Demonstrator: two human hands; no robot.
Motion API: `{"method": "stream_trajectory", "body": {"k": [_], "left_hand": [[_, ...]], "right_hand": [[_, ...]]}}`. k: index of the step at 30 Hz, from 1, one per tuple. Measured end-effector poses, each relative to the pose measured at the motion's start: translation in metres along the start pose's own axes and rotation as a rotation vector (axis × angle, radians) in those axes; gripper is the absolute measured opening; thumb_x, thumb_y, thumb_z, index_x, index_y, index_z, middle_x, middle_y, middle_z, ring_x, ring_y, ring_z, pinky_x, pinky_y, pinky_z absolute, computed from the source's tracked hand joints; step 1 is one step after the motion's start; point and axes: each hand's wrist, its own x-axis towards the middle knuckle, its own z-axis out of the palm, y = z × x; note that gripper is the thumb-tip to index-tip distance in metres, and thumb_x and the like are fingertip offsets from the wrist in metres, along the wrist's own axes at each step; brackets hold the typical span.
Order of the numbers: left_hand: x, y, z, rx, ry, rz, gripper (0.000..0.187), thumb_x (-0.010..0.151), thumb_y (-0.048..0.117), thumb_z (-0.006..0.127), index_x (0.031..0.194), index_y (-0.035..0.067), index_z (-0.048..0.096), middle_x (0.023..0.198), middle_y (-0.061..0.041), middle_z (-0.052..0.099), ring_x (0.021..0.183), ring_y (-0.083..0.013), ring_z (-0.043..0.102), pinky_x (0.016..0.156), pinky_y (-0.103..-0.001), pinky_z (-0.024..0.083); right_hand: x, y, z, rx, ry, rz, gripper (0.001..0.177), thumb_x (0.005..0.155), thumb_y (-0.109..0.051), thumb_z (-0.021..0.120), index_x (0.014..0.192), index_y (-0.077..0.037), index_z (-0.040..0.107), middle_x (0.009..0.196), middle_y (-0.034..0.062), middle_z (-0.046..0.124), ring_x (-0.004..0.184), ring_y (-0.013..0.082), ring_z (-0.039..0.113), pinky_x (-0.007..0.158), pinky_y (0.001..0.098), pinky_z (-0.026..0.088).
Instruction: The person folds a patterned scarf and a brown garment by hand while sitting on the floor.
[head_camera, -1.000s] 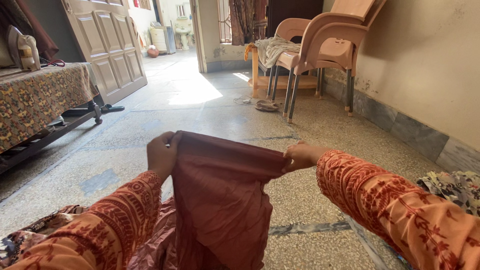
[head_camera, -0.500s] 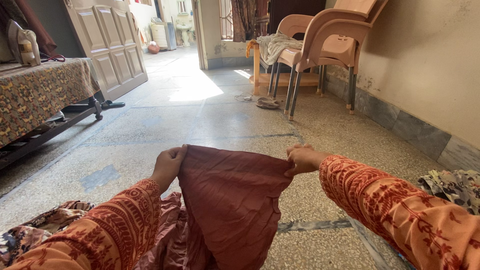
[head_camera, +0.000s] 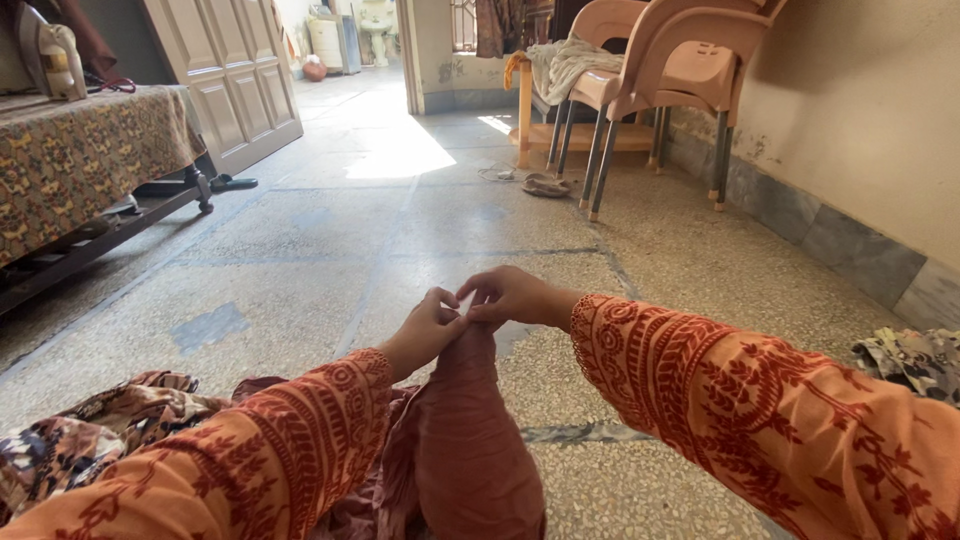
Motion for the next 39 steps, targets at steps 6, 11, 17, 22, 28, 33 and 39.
{"method": "stream_trajectory", "body": {"k": [6, 11, 17, 22, 28, 33, 39], "left_hand": [[-0.013, 0.000, 0.001, -0.024, -0.071, -0.077, 0.050, 0.097, 0.021, 0.062, 0.138, 0.004, 0.039, 0.129, -0.020, 0.065, 0.117, -0.0264, 0.066, 0.101, -0.037, 0.056], [-0.026, -0.016, 0.004, 0.123, -0.190, -0.143, 0.043, 0.097, 0.024, 0.059, 0.136, 0.008, 0.050, 0.125, -0.014, 0.071, 0.113, -0.0234, 0.069, 0.100, -0.035, 0.054], [-0.055, -0.080, 0.004, 0.326, -0.401, -0.387, 0.038, 0.087, 0.000, 0.062, 0.125, 0.008, 0.065, 0.120, -0.007, 0.069, 0.099, -0.0173, 0.069, 0.088, -0.029, 0.062], [-0.073, -0.144, 0.017, 0.497, -0.596, -0.356, 0.042, 0.089, 0.008, 0.068, 0.130, 0.011, 0.062, 0.119, -0.006, 0.070, 0.104, -0.0183, 0.066, 0.089, -0.027, 0.058], [-0.066, -0.207, 0.022, 0.855, -0.604, -0.263, 0.049, 0.088, 0.031, 0.079, 0.131, 0.019, 0.059, 0.121, -0.005, 0.056, 0.114, -0.0221, 0.054, 0.098, -0.042, 0.052], [-0.044, -0.227, 0.030, 0.598, -0.735, -0.109, 0.023, 0.095, 0.028, 0.065, 0.107, 0.008, 0.063, 0.097, -0.005, 0.064, 0.092, -0.0209, 0.062, 0.084, -0.040, 0.051], [-0.012, -0.138, 0.080, 0.248, -0.519, 0.048, 0.016, 0.096, 0.027, 0.062, 0.101, 0.012, 0.058, 0.088, -0.003, 0.063, 0.076, -0.0171, 0.056, 0.068, -0.031, 0.049]], "right_hand": [[0.008, 0.034, 0.001, -0.251, 0.118, 0.091, 0.025, 0.096, -0.021, 0.065, 0.109, -0.002, 0.074, 0.096, 0.0119, 0.076, 0.082, 0.0199, 0.072, 0.077, 0.0316, 0.061], [-0.001, 0.066, -0.034, -0.042, 0.371, 0.330, 0.023, 0.101, -0.020, 0.055, 0.112, -0.003, 0.067, 0.106, 0.0139, 0.071, 0.079, 0.0220, 0.070, 0.080, 0.0327, 0.059], [-0.024, 0.084, -0.102, -0.325, 0.805, 0.415, 0.018, 0.100, -0.002, 0.049, 0.111, -0.003, 0.064, 0.095, 0.0120, 0.065, 0.076, 0.0205, 0.060, 0.063, 0.0281, 0.053], [-0.063, 0.091, -0.158, -0.231, 1.048, 0.555, 0.017, 0.105, -0.012, 0.047, 0.108, -0.002, 0.061, 0.091, 0.0138, 0.062, 0.069, 0.0169, 0.059, 0.059, 0.0274, 0.054], [-0.105, 0.155, -0.179, -0.574, 1.186, 0.555, 0.024, 0.107, -0.021, 0.056, 0.103, -0.001, 0.070, 0.096, 0.0147, 0.069, 0.079, 0.0210, 0.059, 0.068, 0.0326, 0.046], [-0.092, 0.148, -0.104, -0.382, 0.667, 0.647, 0.024, 0.105, -0.026, 0.054, 0.120, -0.014, 0.067, 0.106, 0.0092, 0.072, 0.076, 0.0343, 0.063, 0.071, 0.0449, 0.057], [-0.060, 0.134, 0.066, -0.307, -0.315, -0.030, 0.056, 0.085, -0.030, 0.079, 0.136, -0.012, 0.063, 0.125, 0.0109, 0.060, 0.108, 0.0222, 0.058, 0.092, 0.0366, 0.050]]}}
